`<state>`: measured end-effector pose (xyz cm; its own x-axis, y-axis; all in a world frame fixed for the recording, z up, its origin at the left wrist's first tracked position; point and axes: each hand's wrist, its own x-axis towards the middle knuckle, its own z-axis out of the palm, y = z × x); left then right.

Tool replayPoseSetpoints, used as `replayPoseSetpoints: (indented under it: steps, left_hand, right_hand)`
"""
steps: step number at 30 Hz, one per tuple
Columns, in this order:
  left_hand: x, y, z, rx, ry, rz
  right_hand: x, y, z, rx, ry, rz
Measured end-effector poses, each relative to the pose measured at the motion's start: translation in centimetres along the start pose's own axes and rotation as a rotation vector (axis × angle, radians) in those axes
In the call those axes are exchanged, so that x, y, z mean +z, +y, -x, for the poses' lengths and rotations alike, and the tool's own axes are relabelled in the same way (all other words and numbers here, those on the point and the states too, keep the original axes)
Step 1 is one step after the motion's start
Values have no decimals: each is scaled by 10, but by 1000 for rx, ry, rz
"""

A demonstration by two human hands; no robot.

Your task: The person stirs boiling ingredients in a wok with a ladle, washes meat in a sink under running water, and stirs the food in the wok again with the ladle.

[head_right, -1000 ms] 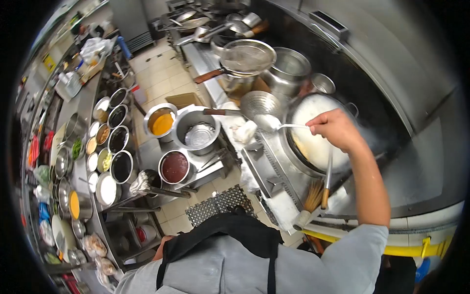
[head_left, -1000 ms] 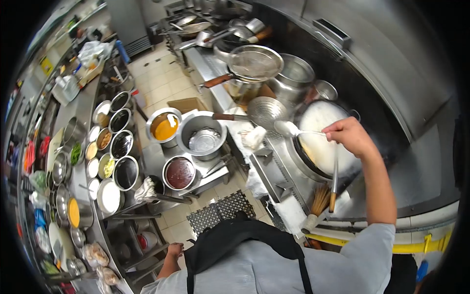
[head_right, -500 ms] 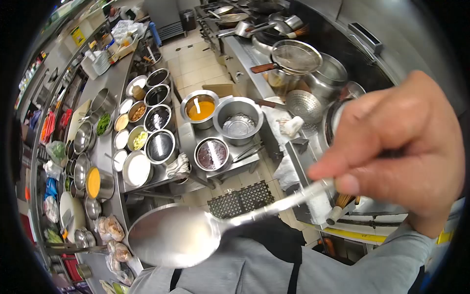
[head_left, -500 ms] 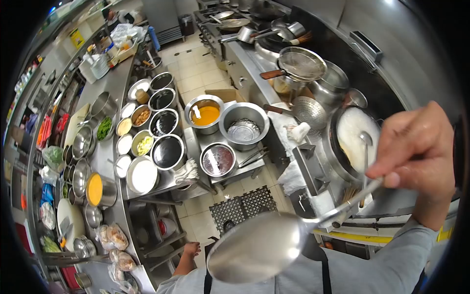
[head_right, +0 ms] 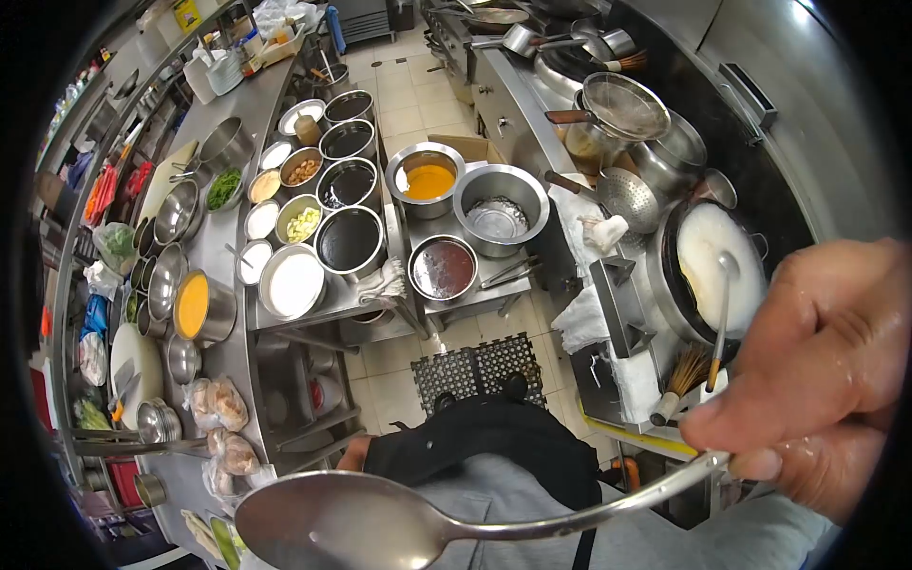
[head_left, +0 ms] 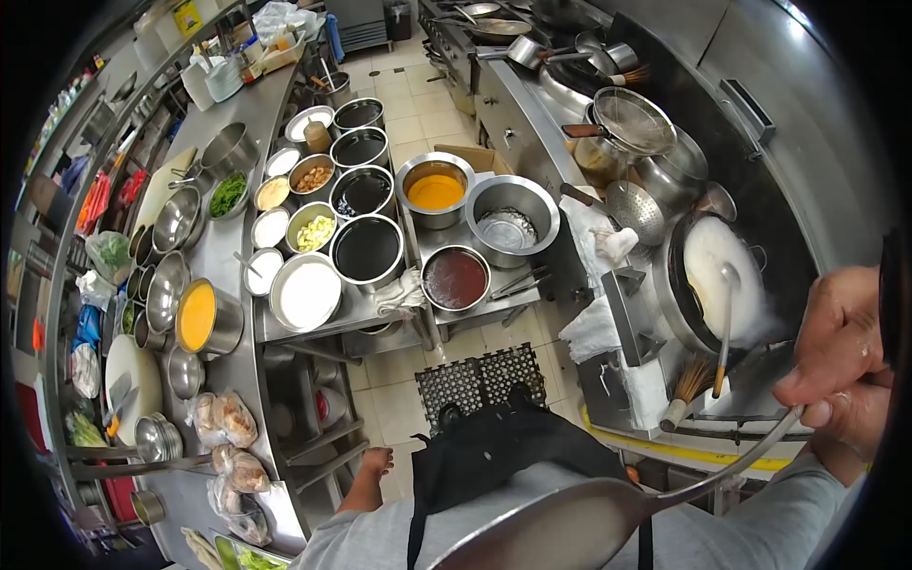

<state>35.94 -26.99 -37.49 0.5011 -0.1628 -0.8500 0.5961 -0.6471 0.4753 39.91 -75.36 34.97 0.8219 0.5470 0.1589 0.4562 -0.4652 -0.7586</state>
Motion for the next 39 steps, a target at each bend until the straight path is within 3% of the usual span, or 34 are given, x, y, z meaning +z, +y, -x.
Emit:
replayPoseSetpoints:
  steps: [4, 6, 9, 12, 13, 15, 16, 18, 21, 24, 30, 33, 36, 37, 38, 39]
  left_hand:
    - [-6, 38, 15, -92, 86, 77]
    - [-10, 32, 8, -121, 56, 126]
    - [-8, 36, 0, -247, 106, 369]
    - [-8, 48, 2, -231, 149, 351]
    - [-9, 51, 5, -223, 123, 375]
    - [-9, 60, 10, -215, 101, 404]
    - [-8, 65, 13, -226, 106, 369]
    - [-7, 60, 9, -239, 115, 337]
    - [-5, 51, -1, -232, 79, 323]
    - [-7, 57, 5, -273, 101, 324]
    - [-5, 55, 3, -260, 119, 315]
    - [-6, 61, 8, -257, 153, 298]
    - [-6, 61, 6, -270, 141, 288]
    - [-6, 59, 6, -260, 139, 324]
    - [-9, 58, 4, -248, 136, 363]
    - [-29, 22, -30, -190, -208, 542]
  right_hand:
    - [-4, 11, -6, -241, -103, -37]
    - [-3, 7, -7, -256, -227, 29]
    - [8, -1, -4, -119, -11, -92]
    - [0, 5, -9, -259, -299, 112]
    - [18, 6, -6, -262, -65, -25]
    - [31, -4, 3, -266, 167, -162]
    - [27, -21, 9, 4, 139, -190]
    - [27, -27, 10, 269, 105, -218]
    - [32, -21, 3, 8, 154, -94]
    - [26, -25, -2, -59, 103, 33]
    - [18, -44, 1, 193, -12, 100]
    - [23, -35, 7, 65, 70, 62]
    - [24, -21, 7, 6, 318, -105]
    - [5, -10, 8, 11, 82, -30]
    - [3, -10, 7, 54, 63, 38]
    - [15, -4, 7, 169, 135, 122]
